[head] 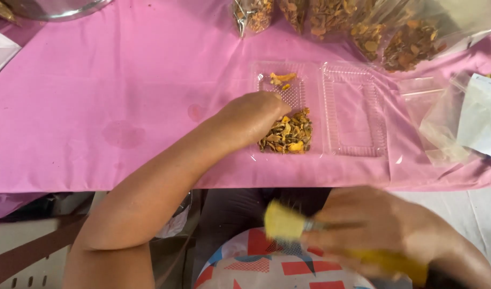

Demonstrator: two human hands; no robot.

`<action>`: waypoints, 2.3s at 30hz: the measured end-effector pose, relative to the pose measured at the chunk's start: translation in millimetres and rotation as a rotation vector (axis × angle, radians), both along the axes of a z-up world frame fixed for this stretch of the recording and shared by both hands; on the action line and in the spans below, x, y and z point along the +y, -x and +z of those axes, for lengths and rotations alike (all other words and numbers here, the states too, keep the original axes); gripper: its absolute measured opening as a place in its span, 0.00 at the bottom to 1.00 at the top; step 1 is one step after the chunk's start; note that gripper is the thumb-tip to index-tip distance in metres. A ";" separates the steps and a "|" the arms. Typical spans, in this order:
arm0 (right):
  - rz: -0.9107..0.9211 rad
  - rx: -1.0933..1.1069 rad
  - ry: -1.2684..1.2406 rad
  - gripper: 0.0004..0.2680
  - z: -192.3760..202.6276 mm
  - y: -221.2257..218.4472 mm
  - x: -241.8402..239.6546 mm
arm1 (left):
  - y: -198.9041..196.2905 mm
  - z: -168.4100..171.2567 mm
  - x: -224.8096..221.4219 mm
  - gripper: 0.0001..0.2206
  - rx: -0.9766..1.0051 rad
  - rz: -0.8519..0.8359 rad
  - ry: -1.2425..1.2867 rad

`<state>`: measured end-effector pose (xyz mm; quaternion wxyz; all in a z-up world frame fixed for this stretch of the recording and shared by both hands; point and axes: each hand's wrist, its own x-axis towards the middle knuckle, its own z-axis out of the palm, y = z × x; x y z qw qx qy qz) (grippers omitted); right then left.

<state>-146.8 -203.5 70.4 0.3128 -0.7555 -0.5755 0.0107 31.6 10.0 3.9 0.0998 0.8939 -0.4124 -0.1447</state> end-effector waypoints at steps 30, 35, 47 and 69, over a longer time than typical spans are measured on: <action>-0.780 0.054 -0.401 0.08 -63.1 -37.3 7.4 | 21.7 33.6 -8.2 0.11 0.366 0.280 0.473; -0.955 -0.134 -0.436 0.08 -63.4 -40.0 -0.3 | 14.8 45.4 5.5 0.03 0.490 0.557 0.593; -1.104 -0.009 -0.422 0.07 -76.4 -50.1 -30.5 | -16.5 43.8 3.7 0.05 0.133 0.554 0.564; -1.128 0.025 -0.325 0.09 -73.7 -28.6 -30.1 | 3.8 28.3 -16.6 0.13 0.141 0.169 -0.216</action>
